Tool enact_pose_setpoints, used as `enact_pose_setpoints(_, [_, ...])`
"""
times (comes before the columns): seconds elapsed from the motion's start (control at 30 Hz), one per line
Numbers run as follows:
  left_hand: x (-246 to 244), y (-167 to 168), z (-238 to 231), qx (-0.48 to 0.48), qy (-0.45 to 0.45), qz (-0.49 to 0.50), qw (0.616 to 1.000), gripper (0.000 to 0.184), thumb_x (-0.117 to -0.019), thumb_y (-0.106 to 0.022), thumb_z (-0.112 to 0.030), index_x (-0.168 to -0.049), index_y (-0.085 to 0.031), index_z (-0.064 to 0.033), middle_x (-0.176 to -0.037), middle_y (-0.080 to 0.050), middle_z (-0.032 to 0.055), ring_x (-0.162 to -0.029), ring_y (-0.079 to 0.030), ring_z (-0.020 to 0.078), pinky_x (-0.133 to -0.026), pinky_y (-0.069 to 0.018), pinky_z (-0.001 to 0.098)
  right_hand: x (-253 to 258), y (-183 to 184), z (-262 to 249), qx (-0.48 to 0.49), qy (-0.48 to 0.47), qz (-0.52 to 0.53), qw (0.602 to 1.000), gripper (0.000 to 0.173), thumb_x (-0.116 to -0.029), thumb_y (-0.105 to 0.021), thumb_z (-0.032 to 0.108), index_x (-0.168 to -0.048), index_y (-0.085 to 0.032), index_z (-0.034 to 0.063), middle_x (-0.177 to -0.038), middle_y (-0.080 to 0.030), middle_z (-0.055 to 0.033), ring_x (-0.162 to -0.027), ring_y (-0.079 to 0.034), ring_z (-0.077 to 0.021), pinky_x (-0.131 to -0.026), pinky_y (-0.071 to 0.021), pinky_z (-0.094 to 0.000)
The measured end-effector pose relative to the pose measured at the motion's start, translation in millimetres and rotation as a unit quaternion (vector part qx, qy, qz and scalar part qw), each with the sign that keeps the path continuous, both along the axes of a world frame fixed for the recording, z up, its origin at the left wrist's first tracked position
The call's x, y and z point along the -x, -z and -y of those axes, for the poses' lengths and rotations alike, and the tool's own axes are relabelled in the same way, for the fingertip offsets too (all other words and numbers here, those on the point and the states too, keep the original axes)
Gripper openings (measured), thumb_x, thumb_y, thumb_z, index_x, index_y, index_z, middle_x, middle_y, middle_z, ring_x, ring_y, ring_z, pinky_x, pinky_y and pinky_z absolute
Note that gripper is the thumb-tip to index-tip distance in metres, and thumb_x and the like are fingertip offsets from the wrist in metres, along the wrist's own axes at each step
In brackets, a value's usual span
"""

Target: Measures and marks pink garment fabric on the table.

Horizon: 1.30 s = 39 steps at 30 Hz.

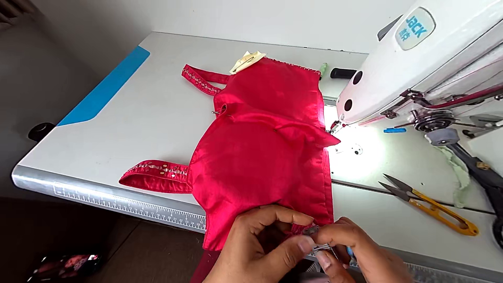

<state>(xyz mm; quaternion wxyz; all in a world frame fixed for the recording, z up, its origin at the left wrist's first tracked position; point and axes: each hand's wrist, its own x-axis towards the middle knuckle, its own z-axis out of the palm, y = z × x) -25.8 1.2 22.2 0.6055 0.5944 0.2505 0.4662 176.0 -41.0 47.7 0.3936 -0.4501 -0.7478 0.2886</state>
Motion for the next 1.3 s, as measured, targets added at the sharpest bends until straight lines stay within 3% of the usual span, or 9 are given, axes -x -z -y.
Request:
enact_pose_setpoints(0.07, [-1.0, 1.9, 0.9, 0.013, 0.001, 0.006, 1.0, 0.027, -0.0937, -0.074, -0.011, -0.117, -0.07, 0.0013, -0.103, -0.073, 0.0031, -0.083, -0.069, 0.0049, -0.072, -0.0605, 0.0219, -0.9, -2.3, 0.0, 0.01, -0.003, 0.007, 1.0, 0.015, -0.1034, -0.054, 0.012, -0.115, -0.058, 0.0026, -0.093, -0.062, -0.009, -0.084, -0.057, -0.0089, -0.075, -0.0463, -0.0186])
enact_pose_setpoints(0.2, [-2.2, 0.9, 1.1, 0.018, -0.007, -0.007, 1.0, 0.025, -0.0923, -0.075, -0.009, -0.115, -0.07, 0.0007, -0.099, -0.073, 0.0018, -0.08, -0.069, 0.0043, -0.069, -0.0604, 0.0209, -1.3, -6.0, -1.5, 0.013, 0.009, 0.025, 1.0, 0.028, -0.099, -0.059, 0.008, -0.124, -0.049, 0.0018, -0.087, -0.058, -0.0068, -0.076, -0.055, -0.0071, -0.065, -0.0458, -0.017])
enact_pose_setpoints(0.43, [-2.3, -0.5, -0.2, 0.006, -0.01, -0.008, 1.0, 0.022, -0.0948, -0.07, -0.005, -0.116, -0.067, 0.0007, -0.098, -0.072, 0.0017, -0.082, -0.069, 0.0039, -0.071, -0.0594, 0.0205, 2.5, -13.0, 0.3, -0.003, 0.038, 0.047, 0.998, 0.03, -0.0973, -0.065, 0.01, -0.121, -0.05, 0.002, -0.086, -0.06, -0.008, -0.075, -0.055, -0.008, -0.065, -0.0447, -0.017])
enact_pose_setpoints(0.53, [-2.6, -0.2, -0.3, 0.004, -0.013, -0.003, 1.0, 0.02, -0.0957, -0.068, -0.005, -0.115, -0.067, 0.001, -0.097, -0.072, 0.0021, -0.082, -0.069, 0.0043, -0.071, -0.0598, 0.0209, -7.9, -12.0, 2.6, 0.024, 0.052, -0.008, 0.998, 0.022, -0.0984, -0.067, 0.016, -0.113, -0.055, 0.0042, -0.091, -0.061, -0.0068, -0.069, -0.052, -0.0034, -0.057, -0.0407, -0.0159])
enact_pose_setpoints(0.63, [-2.4, 0.6, -1.2, -0.009, -0.015, -0.004, 1.0, 0.019, -0.0963, -0.067, -0.005, -0.114, -0.068, 0.0012, -0.095, -0.071, 0.0013, -0.079, -0.066, 0.0022, -0.069, -0.0573, 0.0187, -24.1, -8.9, 4.4, 0.049, 0.051, -0.07, 0.995, 0.013, -0.0991, -0.062, 0.015, -0.111, -0.056, 0.0141, -0.109, -0.064, 0.0035, -0.091, -0.061, 0.0016, -0.071, -0.052, -0.0149])
enact_pose_setpoints(0.7, [-2.8, 1.4, -1.4, -0.015, -0.016, -0.003, 1.0, 0.018, -0.0967, -0.067, -0.006, -0.114, -0.068, 0.001, -0.094, -0.071, 0.0008, -0.078, -0.065, 0.001, -0.068, -0.0561, 0.0175, -29.1, -11.3, 6.1, 0.05, 0.052, -0.094, 0.993, 0.016, -0.1002, -0.057, 0.009, -0.113, -0.055, 0.0175, -0.118, -0.066, 0.0069, -0.106, -0.066, -0.0018, -0.083, -0.0584, -0.0198])
enact_pose_setpoints(0.87, [-5.5, 3.3, -1.7, -0.036, -0.029, 0.018, 0.999, 0.015, -0.098, -0.064, -0.004, -0.112, -0.066, -0.001, -0.092, -0.068, 0.0002, -0.077, -0.063, -0.0002, -0.068, -0.0542, 0.0158, -15.9, -17.9, 11.0, 0.029, 0.023, -0.158, 0.987, 0.025, -0.102, -0.06, 0.004, -0.122, -0.061, 0.0186, -0.126, -0.068, 0.0045, -0.109, -0.072, -0.0102, -0.089, -0.0634, -0.0274])
enact_pose_setpoints(1.07, [-5.7, 5.6, -1.5, -0.048, -0.027, 0.031, 0.998, 0.017, -0.0984, -0.063, -0.002, -0.114, -0.069, 0.0003, -0.097, -0.071, 0.003, -0.08, -0.064, 0.0002, -0.07, -0.0546, 0.0164, 8.1, -15.6, 18.1, 0.047, 0.055, -0.217, 0.973, 0.021, -0.0964, -0.071, 0.007, -0.113, -0.063, 0.016, -0.102, -0.073, 0.007, -0.086, -0.075, -0.0061, -0.076, -0.0657, -0.0246])
enact_pose_setpoints(1.3, [-4.8, 4.7, -1.1, -0.04, -0.027, 0.019, 0.999, 0.015, -0.0974, -0.065, -0.003, -0.111, -0.07, 0.0003, -0.094, -0.07, 0.002, -0.077, -0.063, -0.0003, -0.068, -0.0536, 0.0161, 27.6, 4.8, 12.8, 0.02, 0.122, -0.197, 0.973, 0.01, -0.1025, -0.061, 0.01, -0.111, -0.059, 0.0133, -0.098, -0.068, 0.0081, -0.076, -0.068, 0.0029, -0.066, -0.0606, -0.0154])
